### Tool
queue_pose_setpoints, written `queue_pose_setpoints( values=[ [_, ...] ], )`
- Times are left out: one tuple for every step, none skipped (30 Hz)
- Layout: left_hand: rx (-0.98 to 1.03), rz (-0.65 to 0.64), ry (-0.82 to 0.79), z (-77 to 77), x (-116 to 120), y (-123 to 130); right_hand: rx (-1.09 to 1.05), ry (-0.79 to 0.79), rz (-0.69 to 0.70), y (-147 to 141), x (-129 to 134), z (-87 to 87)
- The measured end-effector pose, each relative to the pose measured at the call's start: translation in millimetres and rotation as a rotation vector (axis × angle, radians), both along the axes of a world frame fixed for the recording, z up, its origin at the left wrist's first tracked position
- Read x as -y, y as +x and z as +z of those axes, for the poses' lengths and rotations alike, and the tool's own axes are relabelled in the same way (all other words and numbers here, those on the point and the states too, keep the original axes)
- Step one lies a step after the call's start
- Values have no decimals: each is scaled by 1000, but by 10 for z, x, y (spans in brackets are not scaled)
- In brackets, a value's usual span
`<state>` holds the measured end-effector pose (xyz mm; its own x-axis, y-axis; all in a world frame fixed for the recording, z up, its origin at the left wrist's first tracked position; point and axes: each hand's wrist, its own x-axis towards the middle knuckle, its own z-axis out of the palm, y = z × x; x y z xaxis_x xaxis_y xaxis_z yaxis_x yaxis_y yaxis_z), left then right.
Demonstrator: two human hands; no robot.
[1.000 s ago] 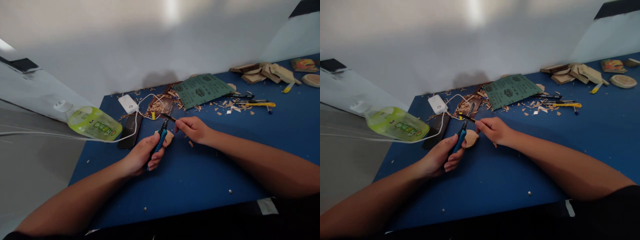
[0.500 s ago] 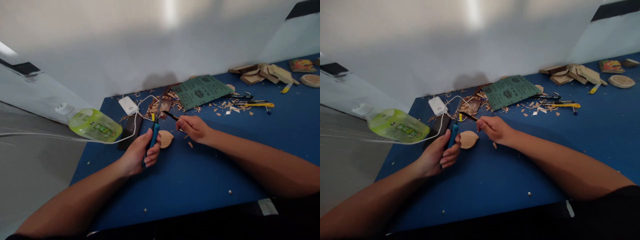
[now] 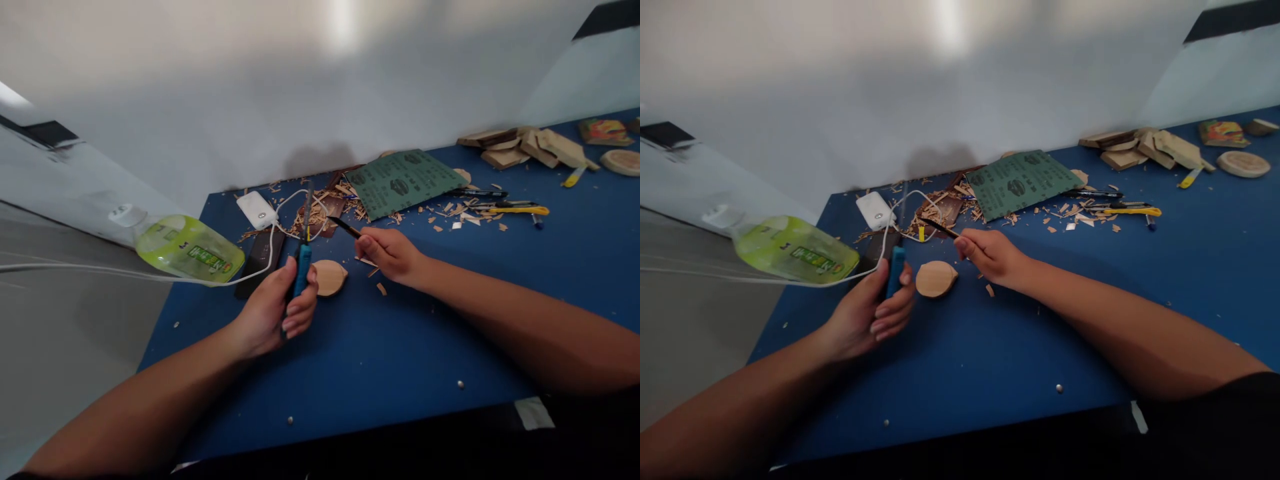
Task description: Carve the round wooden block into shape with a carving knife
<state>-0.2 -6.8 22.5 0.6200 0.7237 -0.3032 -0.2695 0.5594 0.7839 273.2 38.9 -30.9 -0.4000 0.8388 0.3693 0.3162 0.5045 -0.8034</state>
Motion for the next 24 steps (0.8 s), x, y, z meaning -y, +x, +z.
queue_pose_setpoints(
  values=[
    [-44,-19,-12,-46,-12,27,-17,6,4,-1,21,20],
    [-75,-50,-18,-88,-18,52,-18,5,8,-4,44,38],
    [-99,-79,-18,-122,-19,73,-5,-2,11,-9,64,51],
    [-117,-104,-16,-143,-13,88,17,-9,11,-15,82,60],
    [-130,-118,-13,-152,-2,98,42,-18,7,-22,95,63],
    [-142,-122,-12,-148,12,102,64,-27,1,-30,102,62],
    [-151,-124,-15,-134,27,101,85,-33,-4,-37,104,55],
    [-156,-124,-23,-113,42,94,104,-32,-9,-44,99,43],
    [-156,-124,-34,-85,55,81,120,-23,-17,-49,89,28],
    [-143,-127,-44,-52,66,62,136,-13,-25,-52,74,9],
    [-115,-135,-47,-17,74,39,159,-6,-30,-52,56,-12],
    [-70,-141,-41,21,79,12,184,-3,-31,-49,37,-32],
    [-8,-136,-24,57,80,-15,204,-7,-31,-43,19,-49],
    [60,-119,3,89,76,-39,209,-16,-27,-36,6,-60],
    [119,-82,32,113,67,-55,194,-22,-21,-28,-3,-64],
    [152,-35,52,124,53,-61,156,-20,-22,-20,-5,-60],
    [150,16,57,120,35,-57,101,-10,-33,-14,0,-48],
    [118,60,49,99,13,-42,42,8,-50,-11,9,-31],
    [61,80,27,61,-11,-19,-6,35,-68,-12,21,-12],
    [-1,86,6,10,-33,7,-37,68,-86,-15,35,7],
    [-55,62,-5,-48,-51,34,-47,97,-102,-20,47,22],
    [-96,26,-10,-107,-64,57,-38,113,-106,-26,59,32],
    [-131,-13,-14,-160,-71,75,-15,116,-101,-33,69,37],
    [-150,-48,-11,-204,-71,86,16,104,-89,-38,77,39]
  ],
)
